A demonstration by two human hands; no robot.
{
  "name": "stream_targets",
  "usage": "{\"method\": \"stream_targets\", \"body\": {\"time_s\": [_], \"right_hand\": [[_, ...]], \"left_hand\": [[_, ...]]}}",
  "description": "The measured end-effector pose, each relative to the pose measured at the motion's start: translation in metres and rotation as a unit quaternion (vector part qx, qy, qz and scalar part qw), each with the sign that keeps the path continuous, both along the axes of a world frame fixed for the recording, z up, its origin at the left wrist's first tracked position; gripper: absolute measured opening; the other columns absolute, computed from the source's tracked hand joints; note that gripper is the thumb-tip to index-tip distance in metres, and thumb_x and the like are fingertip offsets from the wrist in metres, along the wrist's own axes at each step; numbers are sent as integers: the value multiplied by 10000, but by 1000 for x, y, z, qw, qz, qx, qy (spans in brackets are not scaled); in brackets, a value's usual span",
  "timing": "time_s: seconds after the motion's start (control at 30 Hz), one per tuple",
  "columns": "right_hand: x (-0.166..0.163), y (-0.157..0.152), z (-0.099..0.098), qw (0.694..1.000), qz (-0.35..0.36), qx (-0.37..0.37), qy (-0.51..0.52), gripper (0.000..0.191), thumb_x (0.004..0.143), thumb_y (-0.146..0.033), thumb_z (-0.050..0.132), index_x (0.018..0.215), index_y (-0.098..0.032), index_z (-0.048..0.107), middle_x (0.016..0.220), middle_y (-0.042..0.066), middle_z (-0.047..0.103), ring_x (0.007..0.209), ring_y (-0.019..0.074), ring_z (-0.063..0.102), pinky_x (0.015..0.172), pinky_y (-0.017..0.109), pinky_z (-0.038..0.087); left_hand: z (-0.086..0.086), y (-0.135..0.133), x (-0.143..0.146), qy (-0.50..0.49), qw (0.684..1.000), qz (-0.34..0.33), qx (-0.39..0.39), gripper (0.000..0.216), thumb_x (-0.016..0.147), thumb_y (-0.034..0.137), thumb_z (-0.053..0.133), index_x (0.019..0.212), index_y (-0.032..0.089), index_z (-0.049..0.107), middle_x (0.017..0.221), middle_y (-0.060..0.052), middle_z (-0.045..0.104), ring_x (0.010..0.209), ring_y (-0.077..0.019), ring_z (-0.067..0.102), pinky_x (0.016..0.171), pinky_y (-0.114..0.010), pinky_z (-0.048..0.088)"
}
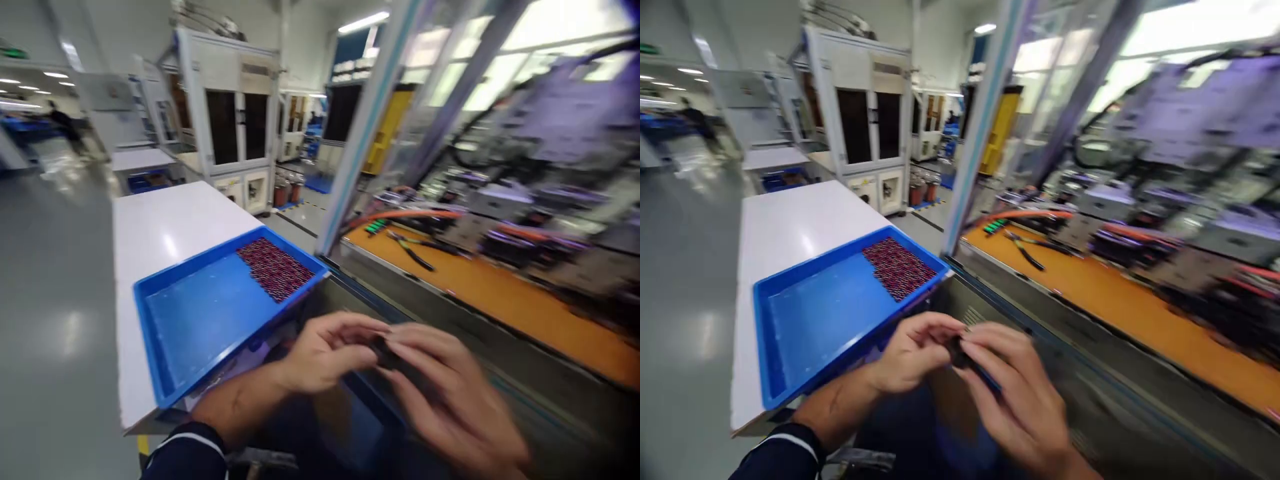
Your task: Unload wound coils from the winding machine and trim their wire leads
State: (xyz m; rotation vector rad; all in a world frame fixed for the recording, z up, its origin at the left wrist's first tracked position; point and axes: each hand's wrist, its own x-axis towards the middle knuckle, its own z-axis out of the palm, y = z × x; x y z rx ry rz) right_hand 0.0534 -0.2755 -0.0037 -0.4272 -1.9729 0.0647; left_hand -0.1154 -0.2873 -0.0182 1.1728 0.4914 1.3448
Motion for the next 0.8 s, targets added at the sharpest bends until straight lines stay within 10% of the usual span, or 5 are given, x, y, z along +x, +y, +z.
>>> {"method": "stream_targets", "body": {"time_s": [0.2,0.4,0.6,0.8], "right_hand": [[-2,3,11,997,-26,-33,58,301,862,-75,649,1143,-181,621,959,99,652,921,210,635,769,373,571],[15,-5,-6,989,-43,-82,111,201,892,-152,654,1088,-199,654,879,77,659,836,197,644,703,360,563],[40,5,-23,972,-152,-163,78,63,910,-208,637,938,-172,681,868,56,693,789,145,675,693,259,576],[172,64,-16,913,-391,-109,48,213,972,-244,506,1048,-158,686,1040,138,720,1003,245,683,937,468,541]], "left_hand": [[2,25,-6,134,951,110,258,308,827,282,746,1135,280,740,1018,-65,705,913,-158,648,802,-277,540],[-2,38,17,139,932,109,317,283,827,246,746,1109,278,750,888,-32,728,799,-118,669,715,-224,541],[-33,45,42,167,973,88,131,273,824,236,738,1097,238,746,1054,-83,735,901,-167,698,768,-252,560],[-77,69,56,194,970,88,-120,567,778,369,758,1284,182,586,1191,-132,690,979,-200,705,905,-335,562]]}}
